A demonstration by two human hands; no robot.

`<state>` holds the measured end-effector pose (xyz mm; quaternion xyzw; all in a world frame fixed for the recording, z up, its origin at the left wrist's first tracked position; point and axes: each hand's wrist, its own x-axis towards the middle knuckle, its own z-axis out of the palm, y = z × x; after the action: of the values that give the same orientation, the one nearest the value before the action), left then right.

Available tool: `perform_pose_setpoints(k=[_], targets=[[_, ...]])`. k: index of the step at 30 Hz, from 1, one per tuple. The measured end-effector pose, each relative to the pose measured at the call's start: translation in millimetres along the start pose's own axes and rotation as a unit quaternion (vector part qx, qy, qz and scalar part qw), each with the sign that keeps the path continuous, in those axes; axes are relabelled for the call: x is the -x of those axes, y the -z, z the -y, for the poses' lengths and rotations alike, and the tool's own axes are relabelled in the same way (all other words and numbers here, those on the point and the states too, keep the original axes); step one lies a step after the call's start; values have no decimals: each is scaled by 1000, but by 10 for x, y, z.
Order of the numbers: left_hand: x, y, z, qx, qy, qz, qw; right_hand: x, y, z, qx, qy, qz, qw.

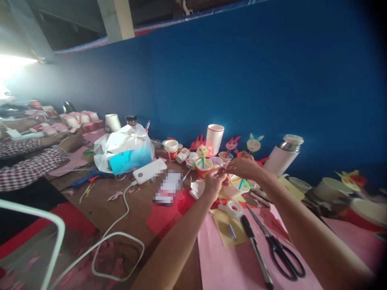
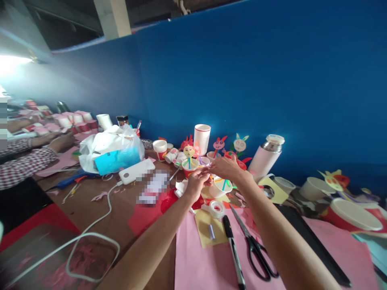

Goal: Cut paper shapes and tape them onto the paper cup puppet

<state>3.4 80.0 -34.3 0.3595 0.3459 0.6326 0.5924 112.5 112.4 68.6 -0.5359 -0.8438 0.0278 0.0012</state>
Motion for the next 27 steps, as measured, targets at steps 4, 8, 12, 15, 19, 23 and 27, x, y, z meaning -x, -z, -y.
perform_pose_setpoints(k=[4,8,12,15,19,23,27], targets=[[-5,8,10,-8,-1,2,1000,-8,-10,-14,0,11,4,1000],[-3,8,11,-16,-4,-3,1000,-15,-38,-17,9,17,2,1000],[-5,13,11,-21,-8,-3,1000,-11,-64,-9,17,30,-5,999],[-4,19,5,-23,-5,-8,1000,-16,-83,-17,19,36,-11,999],[1,17,-12,-17,-1,-15,1000,-15,-93,-48,27,38,-52,998],[-8,14,-11,-15,3,-22,1000,41,-58,-54,36,53,-85,994],[-23,21,10,-17,2,-23,1000,92,-37,-37,34,75,-89,993]])
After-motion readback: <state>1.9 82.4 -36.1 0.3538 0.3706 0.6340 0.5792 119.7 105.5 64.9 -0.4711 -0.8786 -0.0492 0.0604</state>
